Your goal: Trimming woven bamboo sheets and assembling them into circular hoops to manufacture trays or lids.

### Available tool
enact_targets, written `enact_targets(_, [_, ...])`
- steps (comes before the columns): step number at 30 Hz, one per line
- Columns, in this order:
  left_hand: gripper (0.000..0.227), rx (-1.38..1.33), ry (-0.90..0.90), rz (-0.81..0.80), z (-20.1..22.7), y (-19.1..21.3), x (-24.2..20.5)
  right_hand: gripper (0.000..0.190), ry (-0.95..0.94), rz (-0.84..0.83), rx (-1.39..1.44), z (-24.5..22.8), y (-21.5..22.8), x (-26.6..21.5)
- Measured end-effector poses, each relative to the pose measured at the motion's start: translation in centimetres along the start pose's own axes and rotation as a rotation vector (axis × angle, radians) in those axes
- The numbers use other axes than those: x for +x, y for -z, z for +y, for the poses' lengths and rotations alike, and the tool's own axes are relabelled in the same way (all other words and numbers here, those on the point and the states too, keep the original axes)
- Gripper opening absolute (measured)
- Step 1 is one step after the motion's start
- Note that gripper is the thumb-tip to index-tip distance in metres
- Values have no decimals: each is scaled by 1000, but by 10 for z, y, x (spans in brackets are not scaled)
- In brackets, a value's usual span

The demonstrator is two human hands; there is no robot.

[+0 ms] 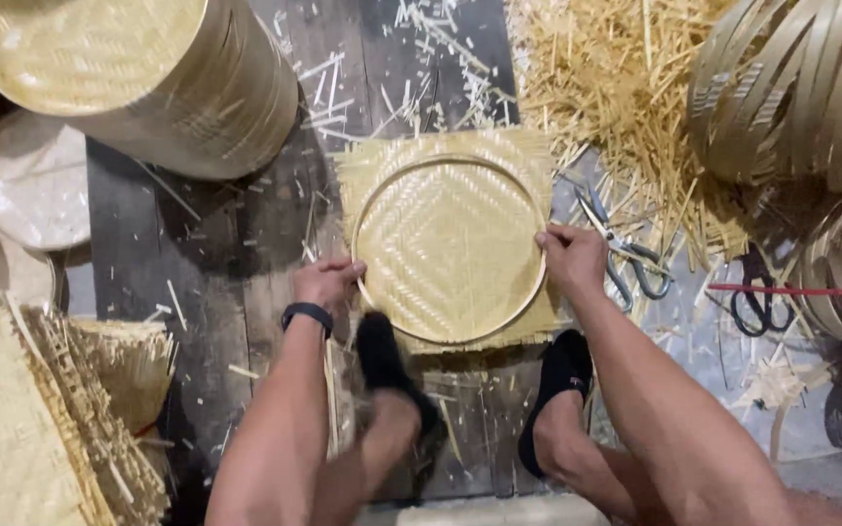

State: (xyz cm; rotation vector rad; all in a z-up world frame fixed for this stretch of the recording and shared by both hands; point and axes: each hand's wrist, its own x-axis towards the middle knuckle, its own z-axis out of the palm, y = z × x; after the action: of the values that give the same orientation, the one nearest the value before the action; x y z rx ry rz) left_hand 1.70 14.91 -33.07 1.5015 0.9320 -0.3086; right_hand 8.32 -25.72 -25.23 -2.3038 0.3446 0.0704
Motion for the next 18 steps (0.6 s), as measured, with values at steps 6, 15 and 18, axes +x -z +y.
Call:
enact_targets(6, [34,-97,73,-51,-11,1,17,27,-5,-47,0,10,0,14])
enact_targets(15, [38,37,-27,-65,-11,3,6,29,-99,-226,113,42,1,22])
enact_targets(18, [40,264,-52,-23,22,2,3,31,-12,-201,44,38,3,31])
